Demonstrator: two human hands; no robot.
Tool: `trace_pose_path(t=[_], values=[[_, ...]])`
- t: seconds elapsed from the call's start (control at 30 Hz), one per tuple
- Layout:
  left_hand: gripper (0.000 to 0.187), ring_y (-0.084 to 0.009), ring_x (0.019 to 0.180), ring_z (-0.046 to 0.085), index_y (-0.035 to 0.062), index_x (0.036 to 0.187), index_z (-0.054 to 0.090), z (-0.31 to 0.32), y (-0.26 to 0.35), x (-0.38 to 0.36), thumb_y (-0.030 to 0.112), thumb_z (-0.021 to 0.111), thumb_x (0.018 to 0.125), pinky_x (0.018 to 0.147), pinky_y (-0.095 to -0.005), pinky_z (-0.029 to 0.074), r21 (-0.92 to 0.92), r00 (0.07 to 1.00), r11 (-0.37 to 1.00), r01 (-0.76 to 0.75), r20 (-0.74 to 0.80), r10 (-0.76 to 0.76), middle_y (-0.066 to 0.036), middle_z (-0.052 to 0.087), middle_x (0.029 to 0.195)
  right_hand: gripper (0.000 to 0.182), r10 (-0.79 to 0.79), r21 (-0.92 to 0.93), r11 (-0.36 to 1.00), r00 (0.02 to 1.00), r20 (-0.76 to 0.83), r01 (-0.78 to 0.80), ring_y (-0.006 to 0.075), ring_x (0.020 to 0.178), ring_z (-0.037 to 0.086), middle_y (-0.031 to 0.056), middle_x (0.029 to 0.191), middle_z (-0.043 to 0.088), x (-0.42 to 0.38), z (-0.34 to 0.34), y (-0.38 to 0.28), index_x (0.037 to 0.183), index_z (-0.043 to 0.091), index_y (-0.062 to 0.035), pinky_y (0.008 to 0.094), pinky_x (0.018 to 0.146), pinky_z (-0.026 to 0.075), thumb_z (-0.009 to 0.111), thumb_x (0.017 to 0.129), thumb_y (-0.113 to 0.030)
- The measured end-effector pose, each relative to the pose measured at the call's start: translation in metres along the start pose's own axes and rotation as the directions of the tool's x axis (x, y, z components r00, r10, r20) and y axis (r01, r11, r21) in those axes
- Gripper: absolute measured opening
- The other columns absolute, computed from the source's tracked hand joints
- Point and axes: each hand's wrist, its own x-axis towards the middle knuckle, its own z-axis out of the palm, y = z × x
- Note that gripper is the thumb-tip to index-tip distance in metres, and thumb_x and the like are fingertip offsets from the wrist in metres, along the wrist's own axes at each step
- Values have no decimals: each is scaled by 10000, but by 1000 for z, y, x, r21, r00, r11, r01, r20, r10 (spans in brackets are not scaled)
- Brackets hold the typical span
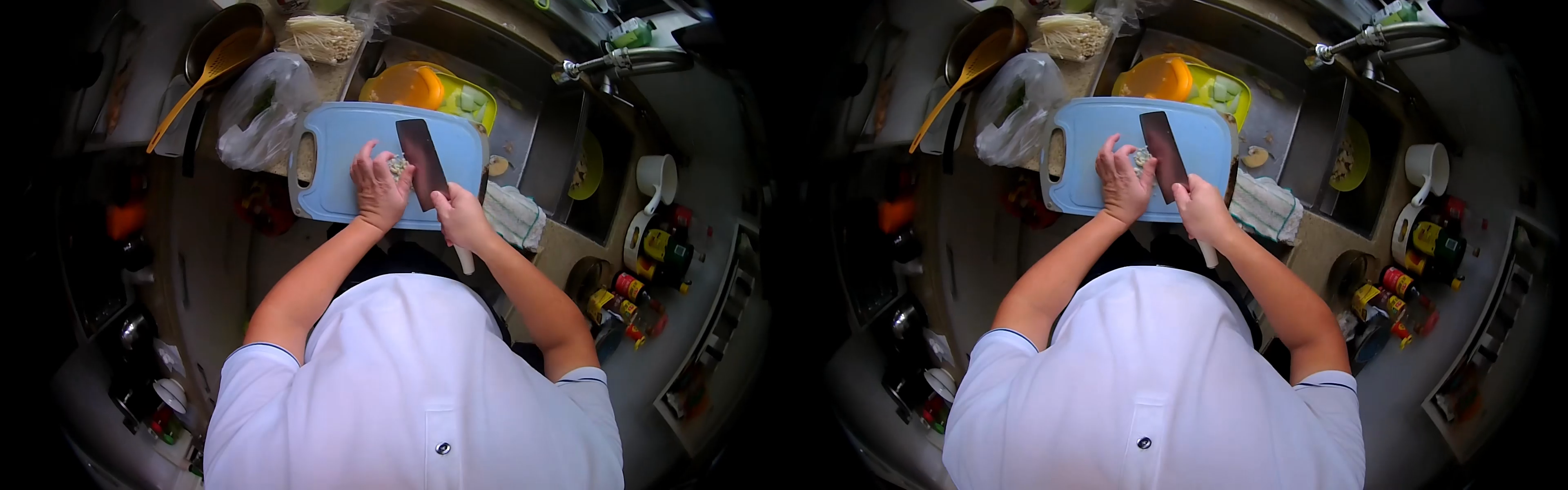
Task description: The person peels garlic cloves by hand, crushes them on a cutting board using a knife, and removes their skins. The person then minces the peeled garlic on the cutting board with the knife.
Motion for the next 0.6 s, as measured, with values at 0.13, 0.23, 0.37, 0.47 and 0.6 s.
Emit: trace_pose_path(t=[0.13,0.23,0.37,0.47,0.6], values=[[426,-429,1217,445,45,1177,496,-14,-10,5,266,727,896,1057,-535,339,-77,993,991,112,-34,-115,-250,424,1362,215,-565,-598,701,814,-134,388,348,552,633,154,677,624,-11,1,22,877,538,-20,460,528,529,603,986,-194],[407,-425,1223,446,32,1165,498,-46,-7,26,222,724,884,1062,-532,336,-156,997,985,67,-38,-73,-244,438,1356,181,-674,-744,529,735,-77,407,390,633,639,166,720,633,-20,1,28,848,537,-45,484,591,534,628,943,-169],[432,-418,1274,437,25,1201,528,-73,17,59,214,737,874,1093,-505,328,-175,957,978,-113,244,154,-241,450,1390,131,-688,-776,509,718,-106,373,358,647,654,142,714,624,-22,7,32,844,545,-59,473,580,534,634,900,-137],[475,-413,1302,424,41,1204,568,-72,23,73,260,780,840,1110,-496,319,-292,913,953,-78,364,186,-226,442,1420,125,-690,-813,474,716,-106,337,361,659,640,138,718,609,-18,7,38,844,550,-61,486,584,510,655,876,-123],[764,-445,1430,307,37,1387,503,-59,24,74,453,791,815,1166,-573,237,-136,776,954,-268,556,298,-248,344,1530,96,-767,-842,368,641,-35,394,310,674,638,110,741,598,-24,10,38,824,550,-69,438,596,519,644,812,-83]])
